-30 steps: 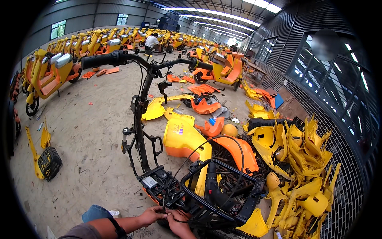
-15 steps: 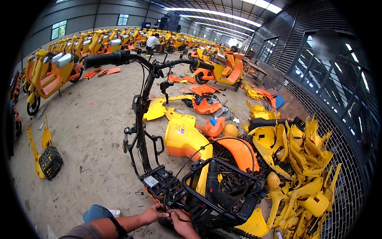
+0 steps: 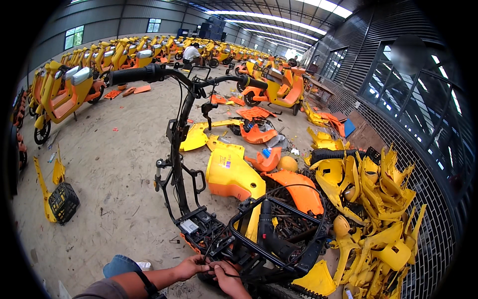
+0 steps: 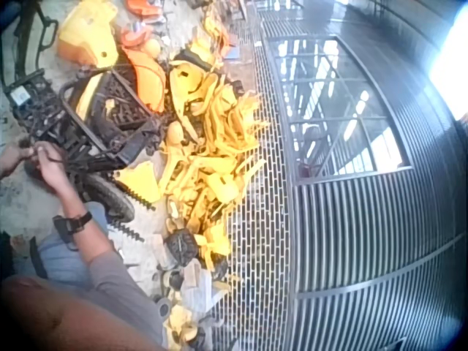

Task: The person manipulates electrical wiring and connectors on a scooter frame, organizing cables and checking connections by hand.

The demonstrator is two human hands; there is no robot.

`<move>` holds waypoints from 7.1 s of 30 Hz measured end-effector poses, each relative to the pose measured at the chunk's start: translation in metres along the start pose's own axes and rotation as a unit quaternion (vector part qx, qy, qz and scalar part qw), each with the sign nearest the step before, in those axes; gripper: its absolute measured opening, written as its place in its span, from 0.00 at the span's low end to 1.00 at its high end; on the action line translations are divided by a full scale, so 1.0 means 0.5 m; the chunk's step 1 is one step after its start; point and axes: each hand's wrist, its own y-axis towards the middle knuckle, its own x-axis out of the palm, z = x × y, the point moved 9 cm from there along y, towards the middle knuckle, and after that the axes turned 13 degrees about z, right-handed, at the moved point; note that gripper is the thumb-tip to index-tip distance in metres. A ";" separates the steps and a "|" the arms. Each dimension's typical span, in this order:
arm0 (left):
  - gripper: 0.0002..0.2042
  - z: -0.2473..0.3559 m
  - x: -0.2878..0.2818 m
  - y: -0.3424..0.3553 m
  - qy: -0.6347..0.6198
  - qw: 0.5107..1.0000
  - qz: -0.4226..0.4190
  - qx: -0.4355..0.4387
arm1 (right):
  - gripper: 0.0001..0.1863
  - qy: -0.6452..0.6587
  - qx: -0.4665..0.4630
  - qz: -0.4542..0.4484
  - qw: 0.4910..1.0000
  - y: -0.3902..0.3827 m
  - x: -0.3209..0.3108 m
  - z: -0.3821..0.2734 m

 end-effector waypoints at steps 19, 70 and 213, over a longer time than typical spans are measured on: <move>0.03 0.050 -0.029 0.012 -0.060 0.996 0.044 0.048 | 0.18 0.039 0.017 -0.011 0.999 -0.016 0.014 0.006; 0.05 0.092 -0.049 0.005 0.018 0.981 0.149 0.126 | 0.18 0.099 0.030 -0.047 0.993 0.019 0.057 0.023; 0.14 0.162 -0.106 -0.010 -0.144 0.977 0.142 0.059 | 0.18 -0.325 -0.194 0.212 0.901 0.049 -0.016 -0.105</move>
